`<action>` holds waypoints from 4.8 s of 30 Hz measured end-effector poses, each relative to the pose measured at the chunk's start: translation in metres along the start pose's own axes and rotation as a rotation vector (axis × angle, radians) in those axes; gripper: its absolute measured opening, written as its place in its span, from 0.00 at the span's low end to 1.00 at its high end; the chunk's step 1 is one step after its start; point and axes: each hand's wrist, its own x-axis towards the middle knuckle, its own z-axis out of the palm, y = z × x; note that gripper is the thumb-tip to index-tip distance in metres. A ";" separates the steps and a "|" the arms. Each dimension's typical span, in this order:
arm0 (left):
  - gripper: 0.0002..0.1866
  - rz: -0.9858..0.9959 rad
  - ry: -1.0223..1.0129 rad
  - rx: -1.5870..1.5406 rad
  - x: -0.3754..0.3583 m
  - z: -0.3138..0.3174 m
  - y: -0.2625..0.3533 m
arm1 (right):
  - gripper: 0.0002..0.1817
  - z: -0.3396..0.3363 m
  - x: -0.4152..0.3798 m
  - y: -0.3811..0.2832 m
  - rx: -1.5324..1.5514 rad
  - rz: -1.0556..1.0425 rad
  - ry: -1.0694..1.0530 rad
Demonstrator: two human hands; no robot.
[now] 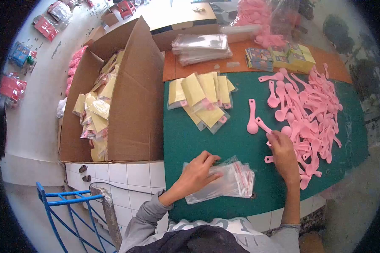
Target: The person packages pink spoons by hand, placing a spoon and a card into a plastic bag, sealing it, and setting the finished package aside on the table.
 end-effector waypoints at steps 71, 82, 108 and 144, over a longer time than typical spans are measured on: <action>0.17 0.106 0.238 -0.880 -0.006 -0.057 0.006 | 0.26 0.032 0.311 0.140 0.023 -0.184 -0.006; 0.14 0.039 0.234 -1.063 -0.005 -0.045 -0.011 | 0.27 0.037 0.285 0.131 -0.096 -0.132 0.266; 0.08 -0.016 0.113 -0.699 0.003 -0.051 0.021 | 0.12 -0.096 0.050 -0.109 0.407 -0.438 -0.105; 0.09 0.013 0.041 -0.618 0.005 -0.043 0.034 | 0.16 -0.067 0.030 -0.112 0.509 -0.393 -0.181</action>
